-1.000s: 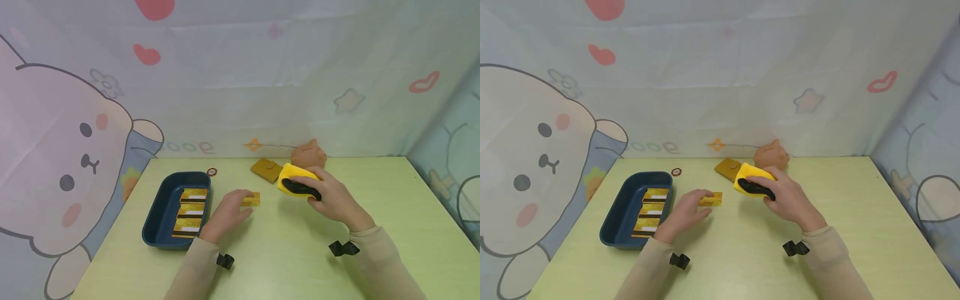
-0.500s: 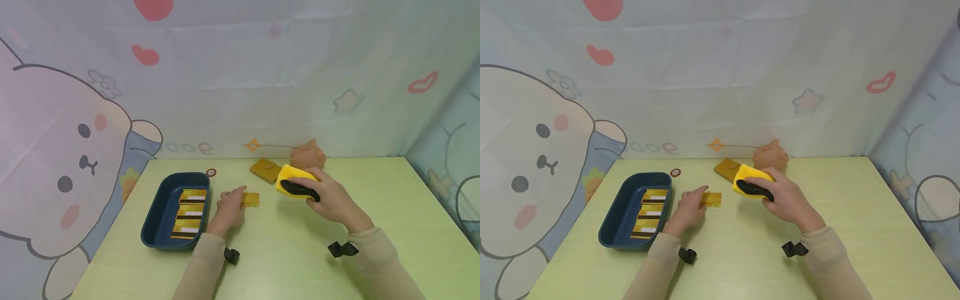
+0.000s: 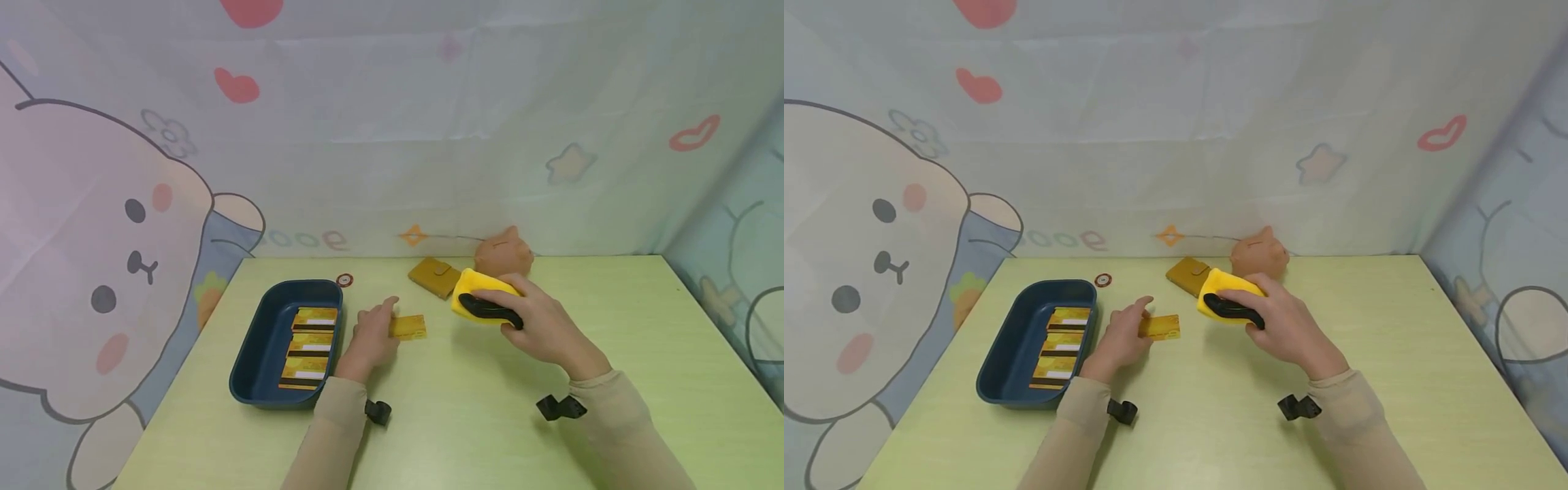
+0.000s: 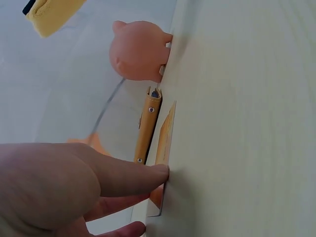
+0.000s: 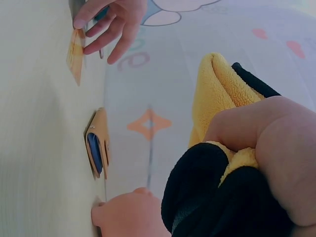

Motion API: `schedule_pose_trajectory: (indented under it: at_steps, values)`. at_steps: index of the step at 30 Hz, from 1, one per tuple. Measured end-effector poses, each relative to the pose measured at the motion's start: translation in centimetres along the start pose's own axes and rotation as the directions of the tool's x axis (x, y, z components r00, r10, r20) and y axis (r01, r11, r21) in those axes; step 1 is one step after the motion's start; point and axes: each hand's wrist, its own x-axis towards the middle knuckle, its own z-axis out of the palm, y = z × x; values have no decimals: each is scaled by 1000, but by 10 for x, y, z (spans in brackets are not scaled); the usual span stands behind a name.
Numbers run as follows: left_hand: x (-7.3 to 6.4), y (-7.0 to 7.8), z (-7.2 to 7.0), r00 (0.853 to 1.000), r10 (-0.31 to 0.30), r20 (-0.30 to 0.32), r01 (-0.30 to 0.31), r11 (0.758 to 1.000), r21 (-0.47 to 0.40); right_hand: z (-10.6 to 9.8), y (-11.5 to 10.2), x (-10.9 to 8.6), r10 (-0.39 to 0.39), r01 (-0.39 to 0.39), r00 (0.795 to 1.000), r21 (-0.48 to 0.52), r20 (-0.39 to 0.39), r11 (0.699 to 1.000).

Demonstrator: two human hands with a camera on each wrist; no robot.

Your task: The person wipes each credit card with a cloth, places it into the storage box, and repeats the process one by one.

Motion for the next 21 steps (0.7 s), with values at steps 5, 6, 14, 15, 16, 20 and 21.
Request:
schedule_pose_trajectory:
  at_steps: [5,6,14,15,16,20,21]
  values:
    - [2,-1,-2,1000,-12,16,13,1000,-27,0,0,0,-1,1,1000,-5,3,1000]
    - [2,-1,-2,1000,-16,18,16,999,-33,0,0,-1,-1,1,1000,-4,3,1000]
    - [3,-1,-4,999,-14,37,16,999,-50,1,-1,0,10,-10,1000,2,13,1000]
    - [3,-1,-4,999,-12,42,15,999,-52,1,-1,0,11,-11,1000,2,14,1000]
    - [3,-1,-4,999,-12,48,15,998,-57,1,-1,0,12,-12,1000,1,15,1000]
    - [2,-1,-4,997,-22,78,28,997,-72,2,0,-1,11,-11,1000,-3,19,1000]
    - [2,-1,-4,996,-26,85,32,997,-73,3,0,-1,10,-10,1000,-5,19,1000]
